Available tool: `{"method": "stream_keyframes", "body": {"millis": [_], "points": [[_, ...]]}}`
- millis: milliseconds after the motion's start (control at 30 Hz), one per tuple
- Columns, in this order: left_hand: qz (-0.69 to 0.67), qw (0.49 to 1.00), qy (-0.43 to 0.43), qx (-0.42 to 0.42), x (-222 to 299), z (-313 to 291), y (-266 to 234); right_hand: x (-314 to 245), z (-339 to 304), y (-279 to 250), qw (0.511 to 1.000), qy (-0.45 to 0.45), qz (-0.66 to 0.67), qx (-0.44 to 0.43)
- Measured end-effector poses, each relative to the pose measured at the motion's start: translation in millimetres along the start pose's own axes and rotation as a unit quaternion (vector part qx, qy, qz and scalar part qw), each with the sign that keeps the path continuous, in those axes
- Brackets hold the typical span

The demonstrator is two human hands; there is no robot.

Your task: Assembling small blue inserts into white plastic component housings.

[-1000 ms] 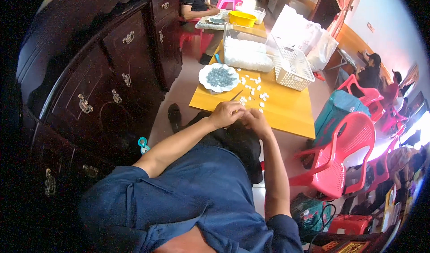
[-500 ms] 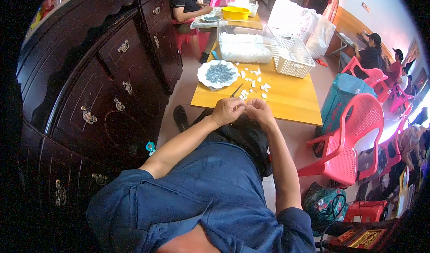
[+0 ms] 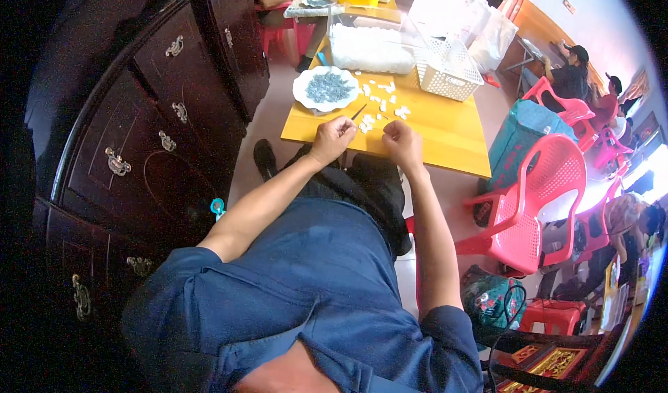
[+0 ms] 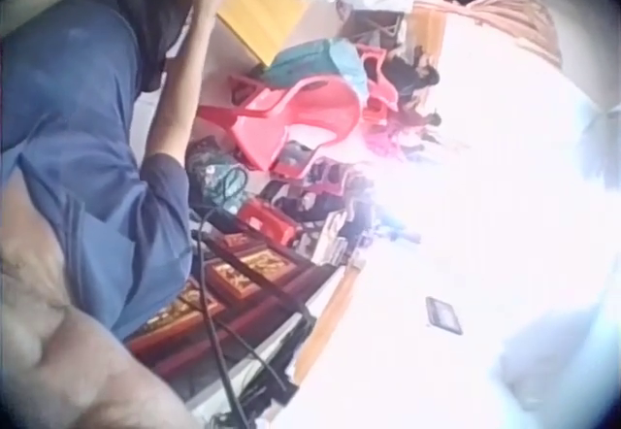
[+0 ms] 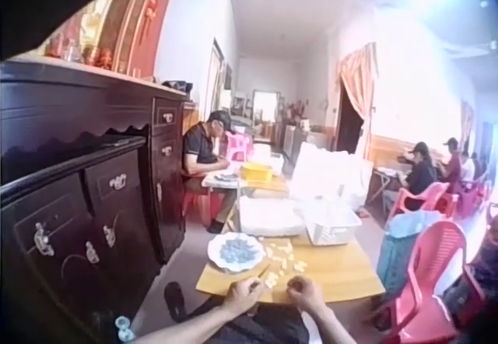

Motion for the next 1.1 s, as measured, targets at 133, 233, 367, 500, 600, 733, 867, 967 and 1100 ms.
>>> {"method": "stream_keyframes", "body": {"millis": [133,233,367,500,600,733,867,967,1100], "points": [[-0.009,1.000,-0.015,-0.002,-3,0,0,8,23,-5,0.993,-0.050,-0.099,0.032],[-0.012,1.000,-0.022,-0.001,-3,-1,1,19,42,-3,0.986,-0.075,-0.136,0.057],[-0.005,0.999,-0.032,-0.013,0,-3,2,34,59,-1,0.981,-0.037,-0.180,0.063],[-0.001,0.999,-0.034,-0.015,2,-2,1,48,56,-9,0.987,0.024,-0.150,0.060],[0.005,0.999,-0.033,-0.010,-4,-2,0,50,38,-25,0.985,-0.022,-0.138,0.098],[-0.010,0.999,-0.031,-0.015,-6,-1,1,59,13,-35,0.987,0.012,-0.122,0.102],[0.008,1.000,-0.022,-0.017,-5,-1,2,63,13,-34,0.987,0.036,-0.134,0.087],[0.014,1.000,-0.018,-0.019,-2,-1,3,57,20,-31,0.987,0.027,-0.132,0.088],[0.016,0.999,-0.029,-0.020,-1,-3,1,43,31,-23,0.988,0.035,-0.151,0.023]]}}
Point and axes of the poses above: each hand's wrist, its own z-axis towards the middle knuckle, its own y-axis out of the palm, x = y × z, the point moved 5 cm from there along z, towards the middle knuckle, and after that the axes turned 8 degrees about -y, right-handed, at the moved point
